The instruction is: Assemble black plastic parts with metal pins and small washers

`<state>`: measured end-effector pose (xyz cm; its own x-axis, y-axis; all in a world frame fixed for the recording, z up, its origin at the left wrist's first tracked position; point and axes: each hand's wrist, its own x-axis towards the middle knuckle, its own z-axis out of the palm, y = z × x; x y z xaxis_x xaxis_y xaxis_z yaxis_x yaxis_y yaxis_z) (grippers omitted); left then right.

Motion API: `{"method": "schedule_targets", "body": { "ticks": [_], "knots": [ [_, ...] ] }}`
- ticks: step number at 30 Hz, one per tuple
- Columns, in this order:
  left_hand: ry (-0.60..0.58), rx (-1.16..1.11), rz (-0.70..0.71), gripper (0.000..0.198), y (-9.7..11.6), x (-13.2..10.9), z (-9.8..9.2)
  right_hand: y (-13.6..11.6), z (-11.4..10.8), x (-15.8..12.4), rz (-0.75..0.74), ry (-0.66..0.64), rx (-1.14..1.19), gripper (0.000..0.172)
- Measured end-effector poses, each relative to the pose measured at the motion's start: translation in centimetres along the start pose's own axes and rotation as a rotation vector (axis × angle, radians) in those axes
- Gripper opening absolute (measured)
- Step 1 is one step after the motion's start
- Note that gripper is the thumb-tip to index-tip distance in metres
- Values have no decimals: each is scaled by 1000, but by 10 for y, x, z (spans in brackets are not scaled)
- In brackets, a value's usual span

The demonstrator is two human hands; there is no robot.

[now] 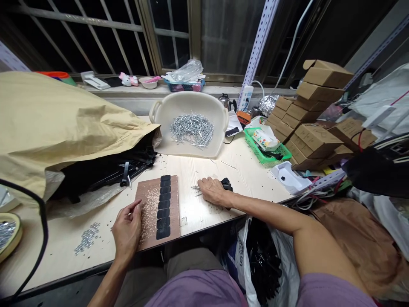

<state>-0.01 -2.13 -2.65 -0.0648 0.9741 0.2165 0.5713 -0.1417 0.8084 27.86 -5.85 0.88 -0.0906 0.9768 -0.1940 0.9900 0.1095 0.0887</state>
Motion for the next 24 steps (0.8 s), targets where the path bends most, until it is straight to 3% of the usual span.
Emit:
{"method": "schedule_targets", "body": {
  "ticks": [6,9,11,13,16,19,21,24],
  "knots": [
    [5,3,23,34,-1,0,1,32,-26,-14,196,50,25,22],
    [9,-13,32,35,2,-3,2,66,-45,-54,326,115,83,25],
    [13,-18,34,35,4,-4,2,85,-46,-94,394,173,183,23],
    [11,-16,35,37,6,-5,3,96,-34,-140,444,182,295,24],
    [-7,3,50,37,8,-6,2,98,3,-208,517,86,453,31],
    [-26,32,71,36,8,-5,0,95,36,-253,513,-11,596,37],
    [-35,36,79,35,8,-5,-1,96,42,-257,544,62,626,46],
    [-31,32,75,35,5,-4,-1,101,27,-216,567,234,574,39]
  ]
}}
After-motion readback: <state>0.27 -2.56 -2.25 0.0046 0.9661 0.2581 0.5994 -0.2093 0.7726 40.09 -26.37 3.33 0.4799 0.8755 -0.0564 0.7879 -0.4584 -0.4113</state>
